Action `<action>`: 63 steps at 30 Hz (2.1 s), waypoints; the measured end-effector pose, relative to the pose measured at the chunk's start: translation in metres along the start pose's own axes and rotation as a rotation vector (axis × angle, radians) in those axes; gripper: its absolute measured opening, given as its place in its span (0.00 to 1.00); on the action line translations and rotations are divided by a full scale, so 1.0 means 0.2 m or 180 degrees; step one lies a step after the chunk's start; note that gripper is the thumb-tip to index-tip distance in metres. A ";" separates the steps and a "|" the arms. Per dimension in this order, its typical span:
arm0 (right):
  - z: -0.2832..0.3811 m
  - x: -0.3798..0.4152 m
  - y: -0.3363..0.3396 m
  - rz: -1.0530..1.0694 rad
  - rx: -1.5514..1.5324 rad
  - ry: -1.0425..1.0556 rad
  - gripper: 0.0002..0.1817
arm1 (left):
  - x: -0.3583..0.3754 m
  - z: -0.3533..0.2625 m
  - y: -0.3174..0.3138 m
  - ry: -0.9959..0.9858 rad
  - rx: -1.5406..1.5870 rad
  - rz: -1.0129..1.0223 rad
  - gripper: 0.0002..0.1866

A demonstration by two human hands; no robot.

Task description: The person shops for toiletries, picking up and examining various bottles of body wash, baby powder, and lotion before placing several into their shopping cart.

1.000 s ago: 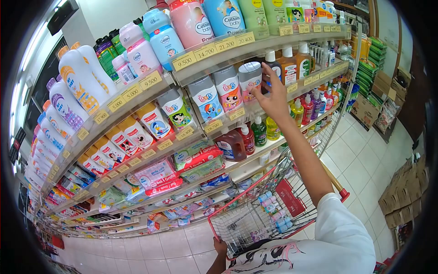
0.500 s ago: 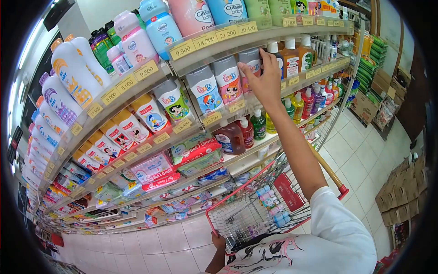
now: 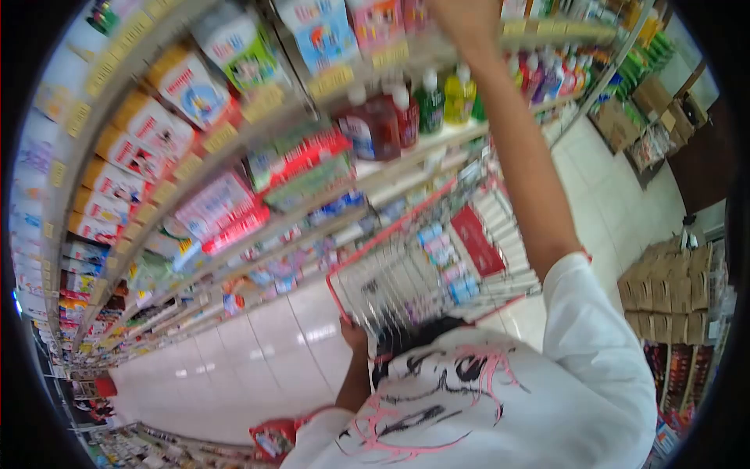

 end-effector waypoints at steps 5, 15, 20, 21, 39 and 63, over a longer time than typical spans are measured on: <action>-0.02 0.26 0.11 -0.0047 -0.0795 -0.0386 0.22 | 0.01 -0.07 0.01 -0.0111 0.0159 -0.0063 0.10; -0.93 2.72 -0.46 0.2893 -0.1363 -0.2783 0.13 | 0.02 -0.14 -0.01 0.0659 0.0310 0.0187 0.11; -1.09 4.38 -0.60 0.2757 -0.1282 -0.6801 0.34 | 0.03 -0.17 -0.03 0.0665 0.0540 0.0211 0.12; -1.27 4.86 -0.61 0.2440 -0.0212 -0.6419 0.37 | 0.03 -0.14 -0.05 0.0477 0.0464 0.0170 0.13; -0.87 3.95 -0.57 0.2475 0.0631 -0.4670 0.32 | 0.04 -0.14 -0.18 -0.0096 0.0305 0.0714 0.21; -1.43 2.90 1.06 0.1178 -0.1964 -0.4071 0.21 | 0.19 -0.43 -1.13 0.0515 -0.0324 0.2088 0.46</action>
Point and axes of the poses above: each hand's wrist, its own x-axis away from the middle knuckle, its own y-axis out of the back of the hand, z = x × y, the point moved 8 cm from there along -x, towards the middle knuckle, and after that the axes turned 11 degrees about z, right-handed, at the moved point
